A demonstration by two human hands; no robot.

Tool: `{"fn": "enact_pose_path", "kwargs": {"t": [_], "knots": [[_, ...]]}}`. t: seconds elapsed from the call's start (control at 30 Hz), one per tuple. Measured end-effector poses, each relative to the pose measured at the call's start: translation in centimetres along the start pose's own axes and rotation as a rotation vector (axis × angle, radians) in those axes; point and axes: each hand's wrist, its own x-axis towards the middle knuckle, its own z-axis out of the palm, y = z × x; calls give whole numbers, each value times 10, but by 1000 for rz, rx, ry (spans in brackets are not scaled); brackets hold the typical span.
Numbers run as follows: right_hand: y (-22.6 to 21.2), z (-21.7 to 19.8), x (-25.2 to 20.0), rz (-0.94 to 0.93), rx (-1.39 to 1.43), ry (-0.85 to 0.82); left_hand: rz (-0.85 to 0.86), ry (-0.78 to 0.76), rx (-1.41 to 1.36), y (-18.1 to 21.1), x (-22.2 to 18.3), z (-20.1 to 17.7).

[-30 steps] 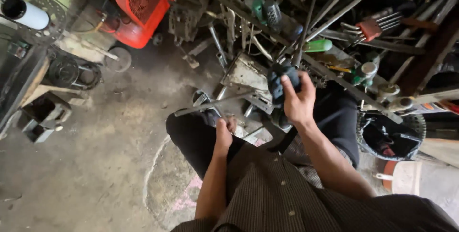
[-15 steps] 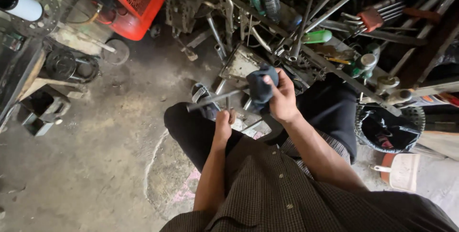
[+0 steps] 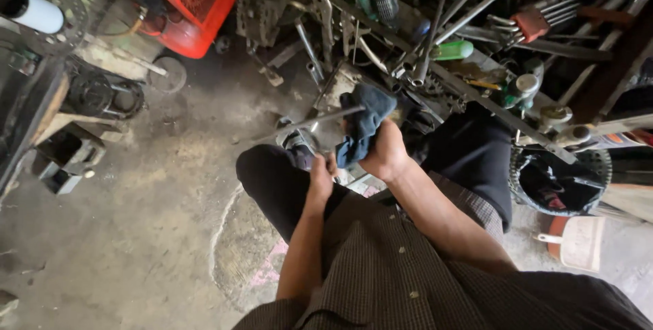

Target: Cleaning and inspecting a metal engine component using a rag and a tool.

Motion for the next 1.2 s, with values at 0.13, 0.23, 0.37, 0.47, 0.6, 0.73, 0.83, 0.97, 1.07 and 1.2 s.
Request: {"fn": "enact_pose_path", "kwargs": {"t": [0.13, 0.23, 0.37, 0.47, 0.6, 0.73, 0.83, 0.97, 1.07, 1.2], "knots": [[26, 3, 2, 119, -60, -18, 50, 91, 310, 0, 4, 4], [37, -10, 8, 65, -250, 49, 100, 193, 617, -3, 5, 7], [12, 20, -11, 164, 11, -63, 175, 303, 883, 3, 2, 21], [11, 35, -25, 162, 131, -38, 237, 300, 812, -1, 5, 32], [18, 26, -32, 16, 98, -130, 79, 288, 894, 19, 8, 56], [32, -13, -11, -64, 8, -232, -60, 370, 691, 45, 9, 82], [45, -22, -11, -337, -340, 109, 274, 309, 989, 30, -5, 51], [38, 2, -38, -479, -841, -125, -95, 493, 321, 71, 23, 97], [46, 1, -59, -262, -839, -218, -166, 476, 49, 102, 13, 138], [47, -11, -55, -199, -540, -34, 232, 356, 856, 72, 11, 100]]}}
